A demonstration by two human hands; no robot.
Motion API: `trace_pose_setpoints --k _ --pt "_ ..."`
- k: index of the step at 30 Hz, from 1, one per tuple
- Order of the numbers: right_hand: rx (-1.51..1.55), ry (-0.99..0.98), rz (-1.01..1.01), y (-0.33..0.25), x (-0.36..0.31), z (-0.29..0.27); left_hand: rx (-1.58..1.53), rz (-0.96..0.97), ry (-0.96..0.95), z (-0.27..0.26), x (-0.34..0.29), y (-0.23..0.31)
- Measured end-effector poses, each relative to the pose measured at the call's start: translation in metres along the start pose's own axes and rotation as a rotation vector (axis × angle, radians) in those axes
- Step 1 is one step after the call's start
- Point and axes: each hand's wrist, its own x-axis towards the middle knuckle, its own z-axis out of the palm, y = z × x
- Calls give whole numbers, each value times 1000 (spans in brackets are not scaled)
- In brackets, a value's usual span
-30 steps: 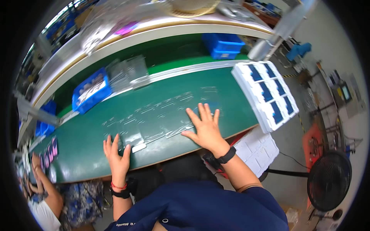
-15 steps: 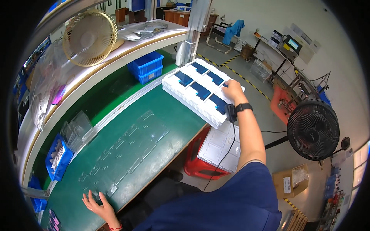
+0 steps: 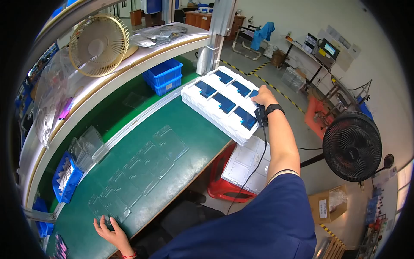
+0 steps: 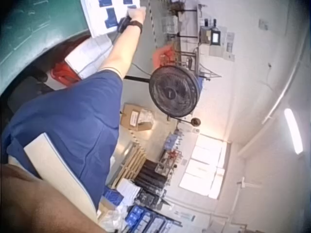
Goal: The worker picks up clear plastic trays, places blue electronic components into them, and then adds white triangular components on top of the blue parts.
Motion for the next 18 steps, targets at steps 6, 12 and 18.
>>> trace_pose_setpoints --k 6,12,18 --pt "165 -127 -248 -16 -59 -17 -19 -23 -12 -4 -1 2" --pt "51 -161 -198 -33 -88 8 -60 -24 -46 -5 1 6" --pt "-12 -147 -231 -41 -97 7 -83 -45 -29 -5 0 6"
